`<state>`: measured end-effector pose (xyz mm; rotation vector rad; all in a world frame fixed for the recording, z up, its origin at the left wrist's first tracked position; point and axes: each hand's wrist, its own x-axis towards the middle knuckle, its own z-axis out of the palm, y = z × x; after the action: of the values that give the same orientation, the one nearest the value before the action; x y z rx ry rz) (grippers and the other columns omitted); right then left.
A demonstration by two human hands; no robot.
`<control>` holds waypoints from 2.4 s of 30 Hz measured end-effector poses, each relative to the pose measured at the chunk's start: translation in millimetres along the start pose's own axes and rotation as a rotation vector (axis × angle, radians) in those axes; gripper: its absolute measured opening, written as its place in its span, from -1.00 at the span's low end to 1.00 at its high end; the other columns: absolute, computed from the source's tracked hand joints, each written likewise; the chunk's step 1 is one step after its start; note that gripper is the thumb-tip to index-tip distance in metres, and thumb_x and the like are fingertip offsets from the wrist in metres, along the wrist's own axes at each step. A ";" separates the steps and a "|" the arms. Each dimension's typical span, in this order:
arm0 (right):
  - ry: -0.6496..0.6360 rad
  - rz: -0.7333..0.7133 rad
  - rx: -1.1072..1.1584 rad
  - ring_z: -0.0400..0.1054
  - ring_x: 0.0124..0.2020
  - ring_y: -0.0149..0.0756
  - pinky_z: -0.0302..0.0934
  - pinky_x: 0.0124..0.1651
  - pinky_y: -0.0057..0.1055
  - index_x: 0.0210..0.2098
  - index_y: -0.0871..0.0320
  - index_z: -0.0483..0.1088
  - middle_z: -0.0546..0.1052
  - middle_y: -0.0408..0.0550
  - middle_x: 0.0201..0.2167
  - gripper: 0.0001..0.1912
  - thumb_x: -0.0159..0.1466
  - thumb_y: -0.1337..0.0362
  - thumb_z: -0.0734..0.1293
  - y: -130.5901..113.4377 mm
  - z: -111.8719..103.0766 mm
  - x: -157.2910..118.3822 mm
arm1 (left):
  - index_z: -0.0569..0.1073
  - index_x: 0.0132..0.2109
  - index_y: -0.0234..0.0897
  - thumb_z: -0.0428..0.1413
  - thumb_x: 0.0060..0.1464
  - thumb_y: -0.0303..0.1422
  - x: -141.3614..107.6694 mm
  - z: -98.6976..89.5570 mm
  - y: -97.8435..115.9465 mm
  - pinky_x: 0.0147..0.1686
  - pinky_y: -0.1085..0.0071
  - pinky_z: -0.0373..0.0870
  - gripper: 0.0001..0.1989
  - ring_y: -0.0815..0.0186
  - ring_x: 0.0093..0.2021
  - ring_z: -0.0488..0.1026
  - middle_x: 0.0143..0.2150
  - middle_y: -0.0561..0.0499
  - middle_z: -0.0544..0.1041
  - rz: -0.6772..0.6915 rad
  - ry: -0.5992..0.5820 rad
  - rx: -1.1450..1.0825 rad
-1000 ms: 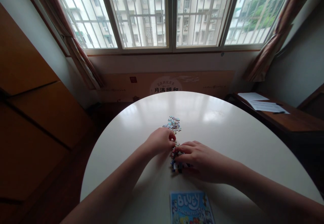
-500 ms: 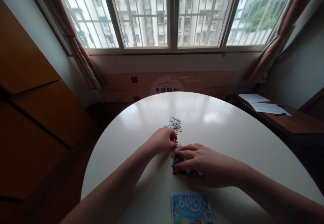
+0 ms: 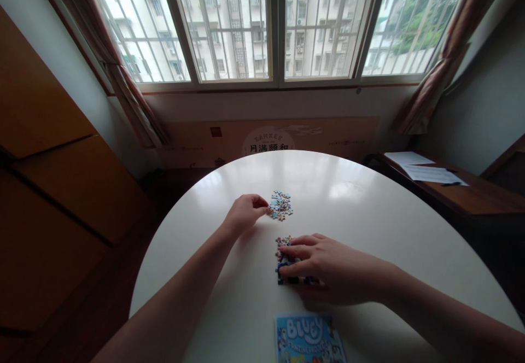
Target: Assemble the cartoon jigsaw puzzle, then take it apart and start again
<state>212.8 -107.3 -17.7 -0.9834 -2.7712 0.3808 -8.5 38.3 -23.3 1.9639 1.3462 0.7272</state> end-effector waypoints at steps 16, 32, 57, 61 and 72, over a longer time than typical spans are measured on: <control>-0.002 0.019 0.021 0.20 0.31 -0.08 0.07 0.31 -0.08 0.17 -0.14 0.41 0.28 -0.16 0.33 -0.59 0.34 0.10 0.30 -2.7 -2.5 -0.5 | 0.63 -0.14 -0.20 0.13 0.12 -0.46 8.8 -5.0 -13.8 0.03 0.29 0.44 -0.79 0.22 -0.20 0.56 -0.13 0.00 0.66 0.128 0.252 0.244; 0.017 0.009 0.028 0.21 0.30 -0.07 0.09 0.29 -0.08 0.15 -0.13 0.43 0.30 -0.14 0.32 -0.60 0.32 0.11 0.32 -3.0 -1.6 1.7 | 0.62 -0.04 -0.16 0.03 0.26 -0.34 17.5 -0.6 -23.7 0.08 0.28 0.37 -0.72 0.11 0.04 0.42 0.01 -0.08 0.56 0.130 0.122 0.672; 0.053 0.004 0.027 0.26 0.25 -0.11 0.11 0.27 -0.11 0.14 -0.13 0.44 0.35 -0.14 0.29 -0.61 0.32 0.15 0.32 -1.7 1.2 1.6 | 0.63 -0.15 -0.21 0.00 0.22 -0.42 13.4 -18.1 -27.2 -0.14 0.31 0.43 -0.71 0.11 -0.10 0.53 -0.06 -0.12 0.60 -0.101 0.202 0.721; 0.054 0.008 0.023 0.25 0.25 -0.09 0.13 0.25 -0.09 0.14 -0.15 0.44 0.34 -0.14 0.29 -0.61 0.31 0.14 0.33 -2.2 1.1 2.1 | 0.64 -0.06 -0.19 -0.02 0.24 -0.44 13.1 -12.2 -22.1 0.01 0.31 0.40 -0.67 0.11 0.01 0.48 -0.01 -0.09 0.59 0.001 0.136 0.714; 0.053 0.016 0.022 0.23 0.26 -0.08 0.12 0.26 -0.10 0.15 -0.16 0.43 0.33 -0.15 0.30 -0.59 0.31 0.15 0.33 -3.0 1.5 0.6 | 0.62 -0.01 -0.23 -0.06 0.24 -0.50 14.9 -3.2 -25.5 0.12 0.28 0.35 -0.62 0.11 0.05 0.44 0.03 -0.10 0.58 0.141 0.092 0.655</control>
<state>210.2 -109.4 -18.2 -0.9962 -2.7079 0.3817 -21.2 59.9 -39.4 2.5777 1.6592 0.4725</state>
